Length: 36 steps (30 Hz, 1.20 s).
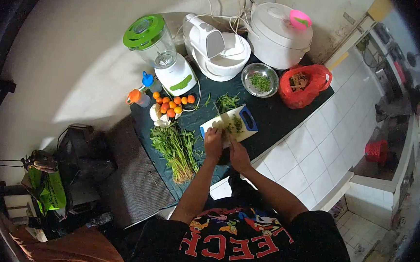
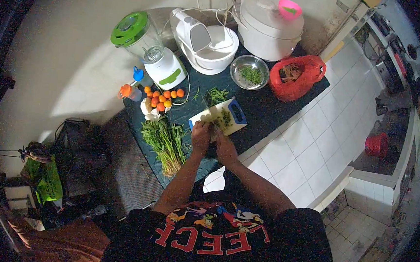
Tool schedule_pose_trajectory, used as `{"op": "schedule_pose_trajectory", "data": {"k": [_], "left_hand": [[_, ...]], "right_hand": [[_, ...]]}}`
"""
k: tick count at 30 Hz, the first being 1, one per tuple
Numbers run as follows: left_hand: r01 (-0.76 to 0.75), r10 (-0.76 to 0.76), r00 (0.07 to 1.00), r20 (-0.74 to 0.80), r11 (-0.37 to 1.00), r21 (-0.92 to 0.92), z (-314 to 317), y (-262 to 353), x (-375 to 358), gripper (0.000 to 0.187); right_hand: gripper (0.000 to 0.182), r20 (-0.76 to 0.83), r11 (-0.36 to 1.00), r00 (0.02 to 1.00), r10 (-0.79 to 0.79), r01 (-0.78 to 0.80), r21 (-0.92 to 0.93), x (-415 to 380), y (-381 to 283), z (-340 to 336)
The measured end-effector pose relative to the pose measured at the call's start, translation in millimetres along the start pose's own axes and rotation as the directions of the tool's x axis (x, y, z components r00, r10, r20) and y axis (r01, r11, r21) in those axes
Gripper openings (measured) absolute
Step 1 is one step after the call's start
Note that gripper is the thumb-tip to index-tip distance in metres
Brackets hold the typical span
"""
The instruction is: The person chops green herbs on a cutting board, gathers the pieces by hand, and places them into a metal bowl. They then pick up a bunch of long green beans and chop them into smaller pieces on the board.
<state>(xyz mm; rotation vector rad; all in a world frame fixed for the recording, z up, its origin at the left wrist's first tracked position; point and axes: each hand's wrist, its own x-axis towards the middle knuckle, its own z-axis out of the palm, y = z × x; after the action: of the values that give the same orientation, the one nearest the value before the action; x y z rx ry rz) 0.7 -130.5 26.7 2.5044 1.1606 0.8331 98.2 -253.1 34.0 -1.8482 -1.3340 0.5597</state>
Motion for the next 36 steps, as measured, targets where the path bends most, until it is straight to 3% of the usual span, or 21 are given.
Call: {"op": "schedule_pose_trajectory", "data": {"k": [2,4,8,13,16,20,22,23,25,32,35,36], "left_hand": [[0.044,-0.043,0.999,0.011,0.999,-0.005,2,-1,-1,0.010],[0.046,-0.046,0.999,0.002,0.999,-0.015,7,-7,-5,0.009],[0.015,-0.014,0.999,0.030,0.999,-0.039,-5,1,0,0.008],[-0.050,0.050,0.993,0.108,0.999,0.000,-11,-1,0,0.011],[-0.075,0.078,0.993,0.092,0.997,-0.034,-7,-3,-3,0.014],[-0.033,0.034,0.999,0.033,0.999,-0.038,0,-8,-7,0.018],[0.028,-0.026,0.997,0.078,0.999,-0.028,-2,-5,-5,0.017],[0.086,-0.083,0.989,0.121,0.996,-0.020,-1,-2,-5,0.016],[0.083,-0.080,0.989,0.120,0.996,-0.014,-3,0,-3,0.015],[0.104,-0.108,0.989,0.102,0.994,0.045,-1,0,5,0.013],[0.098,-0.105,0.990,0.096,0.992,0.078,10,-12,1,0.013],[0.094,-0.101,0.991,0.091,0.993,0.074,6,-11,1,0.013]], "right_hand": [[0.051,-0.078,0.997,0.994,-0.070,0.069,-0.020,-6,-1,-3],[0.044,0.062,0.985,0.983,0.172,-0.173,0.014,-18,-17,-16],[0.044,0.025,0.993,0.992,0.121,-0.121,0.006,-31,-21,-13],[0.046,0.152,0.961,0.951,0.271,-0.258,-0.104,-13,-17,-4],[0.049,0.077,0.986,0.983,0.166,-0.167,0.002,1,-20,-6],[0.050,0.103,0.990,0.988,0.119,-0.126,0.062,-11,-26,-16],[0.050,-0.006,0.998,1.000,0.016,-0.015,0.057,-24,-24,-17],[0.050,0.000,0.998,1.000,0.013,-0.013,0.055,-26,-21,-18],[0.048,0.107,0.987,0.984,0.144,-0.151,0.055,-27,-24,-21],[0.046,0.180,0.988,0.972,0.153,-0.156,0.004,3,-22,-13],[0.047,0.130,0.992,0.985,0.113,-0.118,0.032,-5,-26,-19],[0.048,0.170,0.983,0.971,0.169,-0.179,0.048,-14,-29,-22]]}}
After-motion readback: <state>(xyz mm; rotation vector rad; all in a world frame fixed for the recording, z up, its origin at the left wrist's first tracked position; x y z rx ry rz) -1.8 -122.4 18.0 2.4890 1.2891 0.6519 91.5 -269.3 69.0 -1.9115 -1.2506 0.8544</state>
